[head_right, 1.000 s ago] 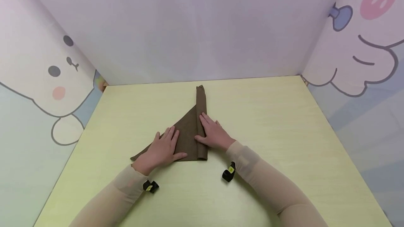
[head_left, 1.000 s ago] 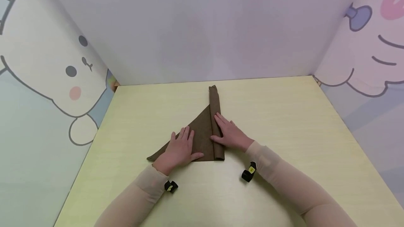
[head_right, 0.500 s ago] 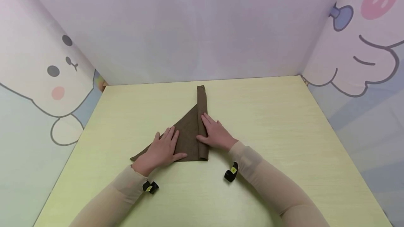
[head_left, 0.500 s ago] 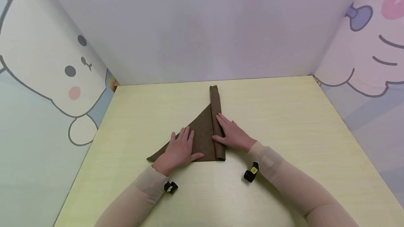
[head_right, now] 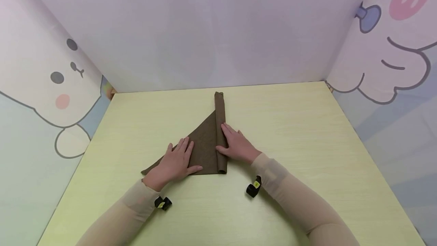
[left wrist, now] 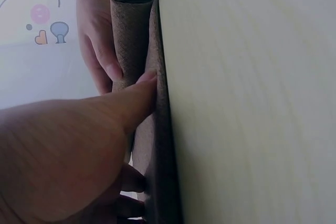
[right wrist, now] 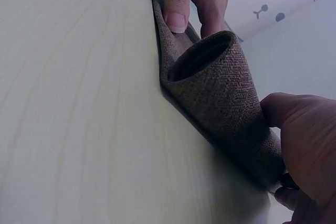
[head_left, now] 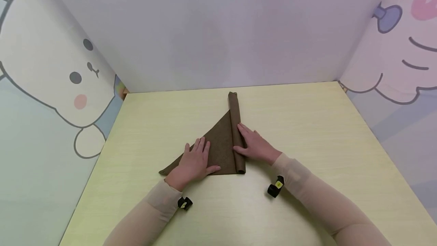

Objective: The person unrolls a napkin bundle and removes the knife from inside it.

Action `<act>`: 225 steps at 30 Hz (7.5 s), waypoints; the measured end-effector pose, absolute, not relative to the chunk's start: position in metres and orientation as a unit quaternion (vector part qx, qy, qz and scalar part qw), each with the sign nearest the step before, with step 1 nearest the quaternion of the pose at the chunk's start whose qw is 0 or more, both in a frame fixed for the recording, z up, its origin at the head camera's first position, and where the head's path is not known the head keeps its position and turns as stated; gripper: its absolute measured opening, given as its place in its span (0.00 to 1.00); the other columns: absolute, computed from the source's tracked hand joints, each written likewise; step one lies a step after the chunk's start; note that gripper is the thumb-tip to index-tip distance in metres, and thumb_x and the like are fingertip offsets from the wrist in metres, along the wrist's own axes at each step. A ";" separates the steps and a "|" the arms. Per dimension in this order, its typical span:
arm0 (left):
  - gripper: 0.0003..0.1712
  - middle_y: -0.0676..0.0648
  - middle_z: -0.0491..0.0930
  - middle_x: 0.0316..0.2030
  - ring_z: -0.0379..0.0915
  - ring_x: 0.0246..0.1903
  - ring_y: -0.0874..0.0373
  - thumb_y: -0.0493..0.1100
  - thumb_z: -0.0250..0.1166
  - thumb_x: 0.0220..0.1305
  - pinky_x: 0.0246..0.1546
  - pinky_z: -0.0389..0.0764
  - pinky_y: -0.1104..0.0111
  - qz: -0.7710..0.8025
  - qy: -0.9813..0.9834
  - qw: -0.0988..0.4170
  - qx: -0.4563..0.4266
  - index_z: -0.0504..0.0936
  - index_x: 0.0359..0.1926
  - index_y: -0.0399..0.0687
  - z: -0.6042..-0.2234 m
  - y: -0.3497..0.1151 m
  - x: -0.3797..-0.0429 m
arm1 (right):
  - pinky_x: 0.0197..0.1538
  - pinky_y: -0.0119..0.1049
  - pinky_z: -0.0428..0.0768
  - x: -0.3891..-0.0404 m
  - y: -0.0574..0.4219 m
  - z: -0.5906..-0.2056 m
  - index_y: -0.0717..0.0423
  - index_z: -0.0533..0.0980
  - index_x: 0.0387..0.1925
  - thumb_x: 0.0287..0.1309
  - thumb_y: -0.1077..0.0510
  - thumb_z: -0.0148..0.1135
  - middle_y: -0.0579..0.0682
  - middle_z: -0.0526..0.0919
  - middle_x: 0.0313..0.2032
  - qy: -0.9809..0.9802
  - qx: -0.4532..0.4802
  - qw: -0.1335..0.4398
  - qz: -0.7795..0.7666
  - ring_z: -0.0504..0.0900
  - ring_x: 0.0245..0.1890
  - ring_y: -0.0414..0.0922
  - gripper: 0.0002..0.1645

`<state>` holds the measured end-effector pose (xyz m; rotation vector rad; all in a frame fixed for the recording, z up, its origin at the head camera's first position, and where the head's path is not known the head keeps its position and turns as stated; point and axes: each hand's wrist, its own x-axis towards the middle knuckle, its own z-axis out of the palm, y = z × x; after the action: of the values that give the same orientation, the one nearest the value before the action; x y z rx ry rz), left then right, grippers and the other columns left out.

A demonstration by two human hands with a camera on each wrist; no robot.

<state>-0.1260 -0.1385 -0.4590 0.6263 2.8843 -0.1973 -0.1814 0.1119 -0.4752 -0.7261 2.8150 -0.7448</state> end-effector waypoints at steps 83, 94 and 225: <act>0.58 0.38 0.55 0.71 0.49 0.71 0.44 0.79 0.45 0.59 0.64 0.57 0.45 -0.100 0.963 0.066 0.243 0.59 0.71 0.36 -0.447 -0.133 -0.139 | 0.66 0.62 0.54 -0.187 0.095 -0.449 0.62 0.54 0.73 0.63 0.37 0.57 0.58 0.52 0.73 0.937 -0.319 0.033 -0.142 0.47 0.73 0.54 0.49; 0.64 0.37 0.51 0.72 0.47 0.71 0.43 0.84 0.44 0.53 0.64 0.56 0.45 -0.086 0.963 0.084 0.239 0.54 0.73 0.38 -0.450 -0.129 -0.143 | 0.66 0.64 0.48 -0.192 0.083 -0.457 0.60 0.53 0.73 0.58 0.29 0.55 0.55 0.52 0.73 0.947 -0.303 0.045 -0.093 0.43 0.74 0.52 0.55; 0.69 0.38 0.51 0.73 0.47 0.71 0.43 0.86 0.50 0.44 0.62 0.58 0.44 -0.058 0.970 0.082 0.223 0.55 0.74 0.41 -0.464 -0.158 -0.139 | 0.63 0.67 0.53 -0.176 0.144 -0.463 0.60 0.53 0.73 0.60 0.34 0.59 0.56 0.52 0.73 0.946 -0.271 0.049 -0.171 0.51 0.72 0.54 0.52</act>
<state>-0.1390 -0.1576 -0.4640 0.6657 2.8967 -0.1721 -0.1761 0.1444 -0.4635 -0.8270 2.8816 -0.5206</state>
